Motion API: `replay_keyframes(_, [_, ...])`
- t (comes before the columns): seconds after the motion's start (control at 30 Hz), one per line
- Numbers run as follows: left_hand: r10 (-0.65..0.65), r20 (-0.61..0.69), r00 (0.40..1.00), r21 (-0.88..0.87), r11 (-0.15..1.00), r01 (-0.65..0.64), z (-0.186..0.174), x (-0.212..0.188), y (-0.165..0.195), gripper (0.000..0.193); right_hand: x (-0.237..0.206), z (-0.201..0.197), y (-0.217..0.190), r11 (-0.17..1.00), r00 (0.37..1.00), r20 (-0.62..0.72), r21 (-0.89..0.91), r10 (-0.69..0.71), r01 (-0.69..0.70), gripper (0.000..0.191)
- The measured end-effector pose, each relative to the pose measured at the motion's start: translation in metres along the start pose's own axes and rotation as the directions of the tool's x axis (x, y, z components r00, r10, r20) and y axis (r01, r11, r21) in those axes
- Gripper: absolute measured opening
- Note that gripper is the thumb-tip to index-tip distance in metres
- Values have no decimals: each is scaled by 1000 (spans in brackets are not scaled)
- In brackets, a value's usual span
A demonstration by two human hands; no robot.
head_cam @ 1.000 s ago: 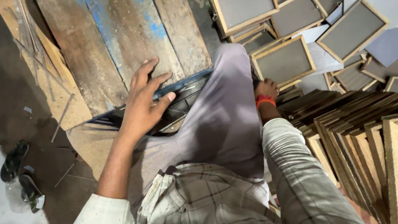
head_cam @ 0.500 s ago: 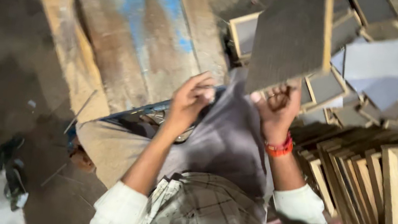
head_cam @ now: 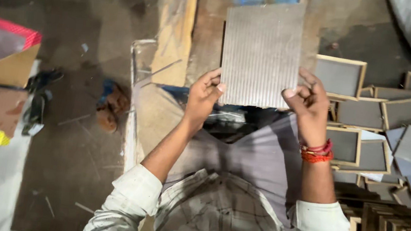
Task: The person repeatedly picks up small wooden frames and rubs their edges against a stationary sanding surface. They handle the frames one at a time, turning them over to sand multiple sides, then place them into a growing pile on the floor.
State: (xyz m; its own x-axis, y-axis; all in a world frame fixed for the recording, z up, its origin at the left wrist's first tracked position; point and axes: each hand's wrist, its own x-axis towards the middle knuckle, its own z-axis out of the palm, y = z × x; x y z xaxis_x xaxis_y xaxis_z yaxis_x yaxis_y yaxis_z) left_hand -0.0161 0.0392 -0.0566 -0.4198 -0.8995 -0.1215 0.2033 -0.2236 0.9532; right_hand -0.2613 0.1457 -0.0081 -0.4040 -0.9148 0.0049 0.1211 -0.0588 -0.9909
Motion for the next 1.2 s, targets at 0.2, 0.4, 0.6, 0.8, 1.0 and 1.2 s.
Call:
replay_keyframes(0.2, [192, -123, 974, 420, 899, -124, -67, -19, 4, 31, 14, 46, 39, 957, 963, 123, -192, 241, -215, 58])
replay_keyframes(0.4, [258, -143, 956, 521, 841, -149, -94, -7, 16, 40, 20, 81, 40, 985, 980, 146, -129, 131, -113, 71])
replay_keyframes(0.6, [221, -172, 960, 403, 905, -136, -105, 12, 10, 42, 32, 93, 40, 983, 979, 162, -156, 121, -96, 71])
replay_keyframes(0.8, [231, -205, 951, 451, 885, -117, -112, 18, 12, 39, 41, 99, 47, 985, 978, 179, -157, 106, -78, 70])
replay_keyframes(1.0, [449, -127, 884, 810, 562, -169, -89, 8, 50, 34, 49, 103, 48, 983, 981, 171, -169, 94, -65, 68])
replay_keyframes(1.2, [498, 346, 795, 840, 212, -499, -34, -9, 80, 36, 65, 105, 53, 985, 987, 152, -173, 49, -22, 68])
